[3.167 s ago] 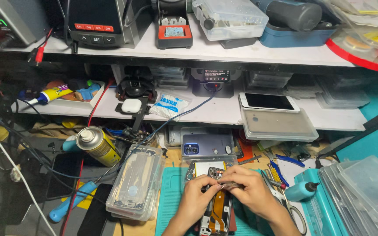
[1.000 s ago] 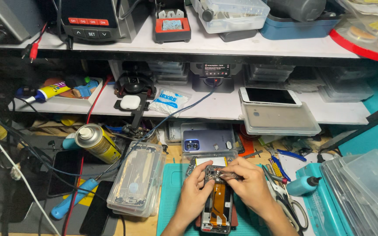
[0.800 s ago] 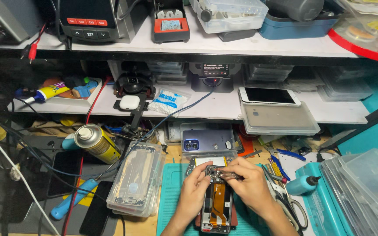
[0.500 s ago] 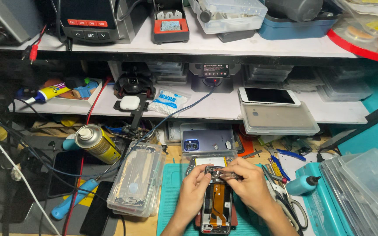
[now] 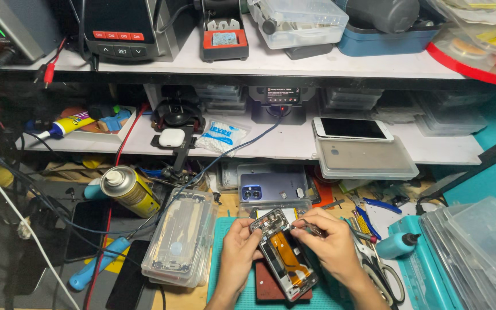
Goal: The person repairs a disassembled smartphone at a workbench, holding the open phone and using a small pry tool to lift and reposition internal components including the battery and flex cables. They rotate the phone to work on different sides and continue prying and adjusting parts inside the chassis.
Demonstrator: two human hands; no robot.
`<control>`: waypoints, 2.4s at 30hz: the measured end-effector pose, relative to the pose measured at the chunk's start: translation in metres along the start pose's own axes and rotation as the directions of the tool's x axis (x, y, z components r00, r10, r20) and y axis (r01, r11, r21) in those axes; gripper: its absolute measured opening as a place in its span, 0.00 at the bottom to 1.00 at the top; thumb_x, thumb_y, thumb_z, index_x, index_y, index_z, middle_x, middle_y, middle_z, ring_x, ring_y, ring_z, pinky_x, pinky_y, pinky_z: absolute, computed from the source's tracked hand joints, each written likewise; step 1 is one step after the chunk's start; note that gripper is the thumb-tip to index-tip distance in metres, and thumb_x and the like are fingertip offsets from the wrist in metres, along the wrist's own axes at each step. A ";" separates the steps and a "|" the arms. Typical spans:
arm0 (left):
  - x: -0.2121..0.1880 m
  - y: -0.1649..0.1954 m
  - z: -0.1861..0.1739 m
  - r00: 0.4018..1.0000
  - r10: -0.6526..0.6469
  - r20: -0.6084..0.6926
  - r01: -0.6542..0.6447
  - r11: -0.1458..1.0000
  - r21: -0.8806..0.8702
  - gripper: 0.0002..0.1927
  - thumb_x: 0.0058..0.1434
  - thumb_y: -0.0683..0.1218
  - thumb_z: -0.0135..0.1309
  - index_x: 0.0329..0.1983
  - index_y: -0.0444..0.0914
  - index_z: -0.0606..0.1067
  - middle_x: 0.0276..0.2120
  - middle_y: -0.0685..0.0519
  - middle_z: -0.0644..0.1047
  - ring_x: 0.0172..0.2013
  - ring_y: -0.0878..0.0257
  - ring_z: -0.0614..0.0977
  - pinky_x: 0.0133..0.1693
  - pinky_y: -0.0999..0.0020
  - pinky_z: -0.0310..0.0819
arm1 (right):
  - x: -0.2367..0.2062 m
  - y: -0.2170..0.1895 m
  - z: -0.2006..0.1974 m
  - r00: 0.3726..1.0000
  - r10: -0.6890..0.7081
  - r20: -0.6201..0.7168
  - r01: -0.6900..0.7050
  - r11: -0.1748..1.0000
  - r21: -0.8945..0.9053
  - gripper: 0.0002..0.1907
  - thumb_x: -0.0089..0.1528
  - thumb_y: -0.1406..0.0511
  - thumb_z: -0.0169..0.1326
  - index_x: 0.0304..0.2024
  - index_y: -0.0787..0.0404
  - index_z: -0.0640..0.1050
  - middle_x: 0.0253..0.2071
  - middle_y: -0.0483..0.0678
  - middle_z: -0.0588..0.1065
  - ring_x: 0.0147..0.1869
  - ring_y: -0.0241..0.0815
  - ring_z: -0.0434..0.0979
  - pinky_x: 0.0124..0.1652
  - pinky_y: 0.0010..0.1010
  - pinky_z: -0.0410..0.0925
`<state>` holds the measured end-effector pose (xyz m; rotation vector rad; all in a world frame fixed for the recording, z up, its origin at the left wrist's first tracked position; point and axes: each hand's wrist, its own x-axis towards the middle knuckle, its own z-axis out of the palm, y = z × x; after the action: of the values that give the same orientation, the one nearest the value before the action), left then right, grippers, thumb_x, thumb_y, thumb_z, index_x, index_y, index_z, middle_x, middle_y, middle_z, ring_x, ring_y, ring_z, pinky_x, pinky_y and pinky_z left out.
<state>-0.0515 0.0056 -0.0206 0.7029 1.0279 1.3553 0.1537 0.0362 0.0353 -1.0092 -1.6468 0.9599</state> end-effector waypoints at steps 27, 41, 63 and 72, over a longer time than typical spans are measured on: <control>0.000 -0.006 0.015 0.994 -0.107 0.026 0.096 0.729 -0.678 0.24 0.59 0.35 0.44 0.60 0.35 0.68 0.55 0.44 0.77 0.57 0.52 0.76 0.61 0.49 0.67 | -0.021 0.043 0.019 0.937 0.340 0.081 -0.350 0.903 0.250 0.09 0.55 0.71 0.65 0.37 0.70 0.83 0.28 0.42 0.79 0.31 0.28 0.74 0.30 0.21 0.66; -0.012 -0.026 0.017 0.994 0.096 0.059 -0.078 0.964 -0.252 0.13 0.61 0.31 0.61 0.50 0.26 0.77 0.40 0.47 0.81 0.37 0.62 0.79 0.40 0.68 0.71 | -0.013 0.017 0.023 0.993 0.094 -0.068 -0.090 0.993 0.072 0.08 0.54 0.73 0.64 0.36 0.70 0.83 0.31 0.46 0.80 0.34 0.33 0.78 0.37 0.24 0.71; -0.023 0.013 0.030 0.990 -0.010 0.139 0.047 0.963 -0.264 0.33 0.52 0.27 0.54 0.63 0.34 0.67 0.50 0.49 0.80 0.49 0.61 0.84 0.51 0.65 0.81 | 0.000 0.005 0.009 0.998 -0.070 0.003 0.070 0.990 -0.126 0.10 0.51 0.73 0.64 0.35 0.69 0.83 0.33 0.48 0.81 0.34 0.37 0.81 0.35 0.25 0.72; -0.025 0.025 0.031 0.972 -0.148 0.184 0.195 0.943 -0.270 0.29 0.60 0.35 0.49 0.66 0.39 0.64 0.47 0.46 0.80 0.40 0.56 0.85 0.33 0.56 0.87 | -0.001 0.004 -0.002 0.985 -0.124 0.123 0.145 0.973 -0.181 0.08 0.53 0.72 0.62 0.36 0.65 0.84 0.34 0.47 0.81 0.35 0.40 0.83 0.35 0.26 0.73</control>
<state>-0.0331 -0.0113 0.0194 0.4846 0.7261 1.2405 0.1567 0.0370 0.0322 -0.9686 -1.9027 0.7921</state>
